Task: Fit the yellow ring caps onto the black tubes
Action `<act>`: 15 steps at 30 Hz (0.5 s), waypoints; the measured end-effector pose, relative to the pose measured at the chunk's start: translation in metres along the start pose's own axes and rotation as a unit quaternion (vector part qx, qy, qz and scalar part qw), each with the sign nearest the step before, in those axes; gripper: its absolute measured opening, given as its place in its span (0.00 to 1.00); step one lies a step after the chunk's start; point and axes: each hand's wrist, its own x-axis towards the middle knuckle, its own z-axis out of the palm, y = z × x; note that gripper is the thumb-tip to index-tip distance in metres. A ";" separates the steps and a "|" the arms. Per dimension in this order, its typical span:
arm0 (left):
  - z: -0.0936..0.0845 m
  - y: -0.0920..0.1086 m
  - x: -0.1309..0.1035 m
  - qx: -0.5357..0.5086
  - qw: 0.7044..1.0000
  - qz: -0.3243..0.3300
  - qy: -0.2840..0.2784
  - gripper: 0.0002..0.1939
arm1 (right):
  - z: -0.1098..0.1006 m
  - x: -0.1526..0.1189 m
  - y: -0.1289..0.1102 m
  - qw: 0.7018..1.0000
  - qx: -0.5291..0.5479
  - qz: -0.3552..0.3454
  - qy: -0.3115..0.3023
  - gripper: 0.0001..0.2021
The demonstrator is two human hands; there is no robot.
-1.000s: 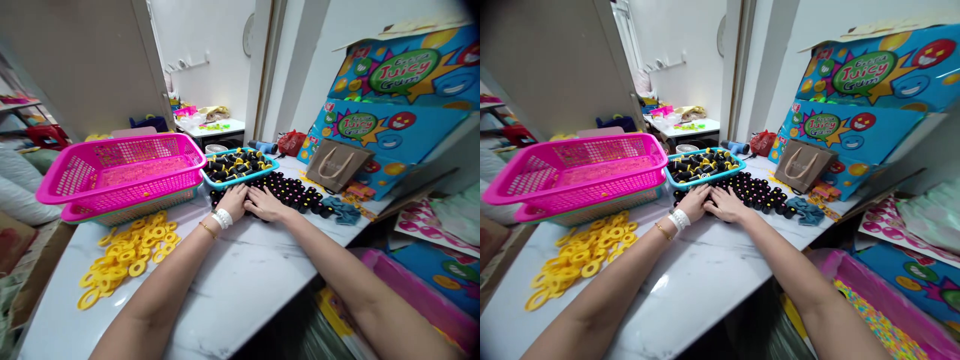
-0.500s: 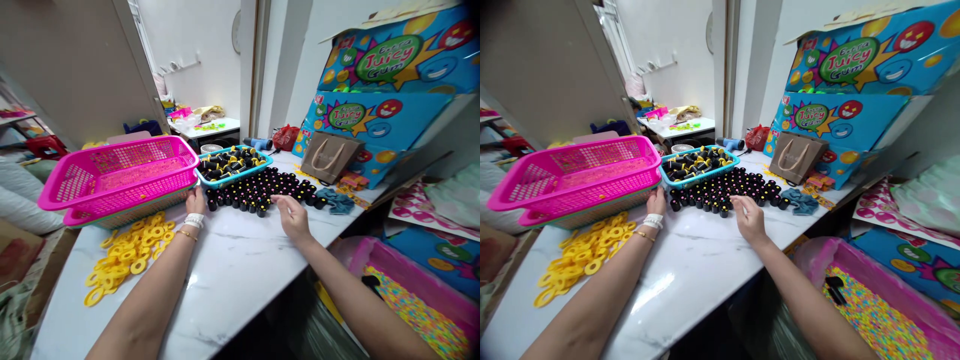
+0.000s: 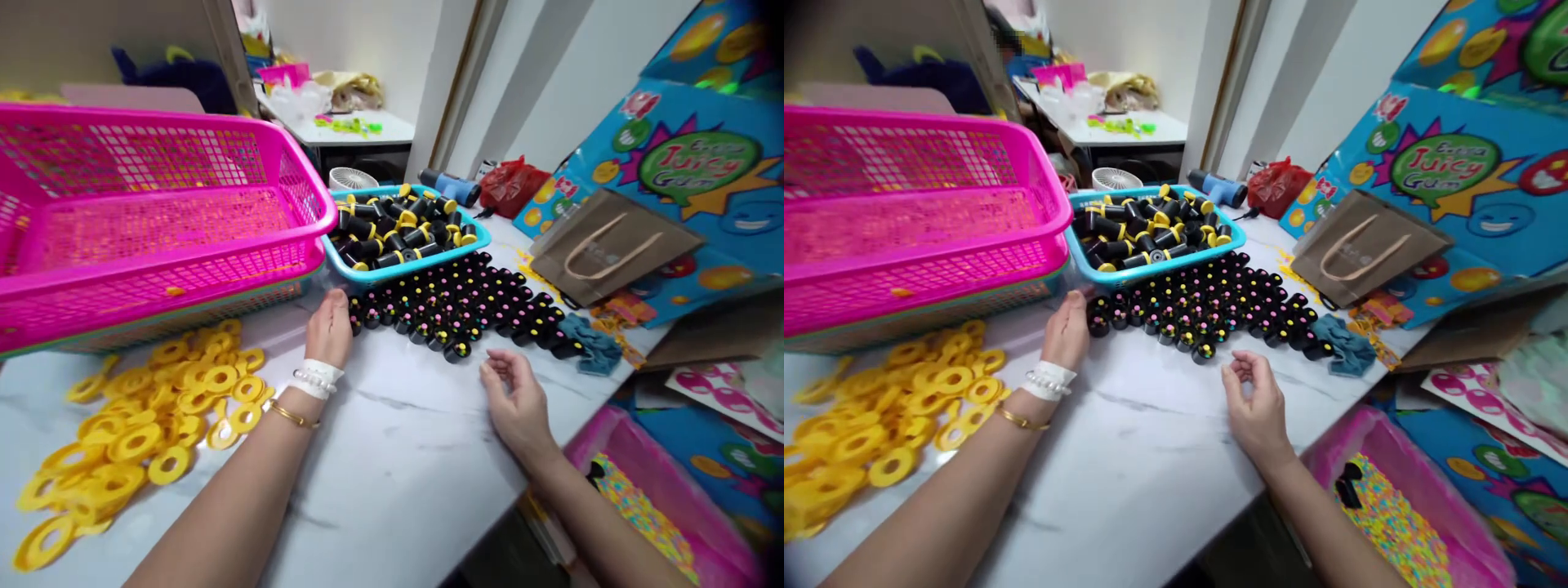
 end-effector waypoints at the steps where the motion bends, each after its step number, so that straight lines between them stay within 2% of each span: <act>1: -0.002 0.000 -0.003 -0.013 1.000 -0.003 -0.010 0.36 | 0.001 -0.001 0.000 1.000 -0.001 0.004 -0.003 0.16; 5: -0.006 0.001 -0.002 -0.014 0.998 -0.006 -0.058 0.37 | 0.006 0.000 0.001 1.000 0.020 0.012 -0.013 0.16; 10: 0.001 0.004 0.022 0.026 0.991 0.000 -0.133 0.44 | 0.009 0.012 0.003 0.998 0.063 0.014 -0.013 0.18; 15: 0.000 0.005 0.033 0.010 0.988 0.007 -0.155 0.45 | 0.010 0.018 0.003 0.995 0.095 0.009 -0.019 0.22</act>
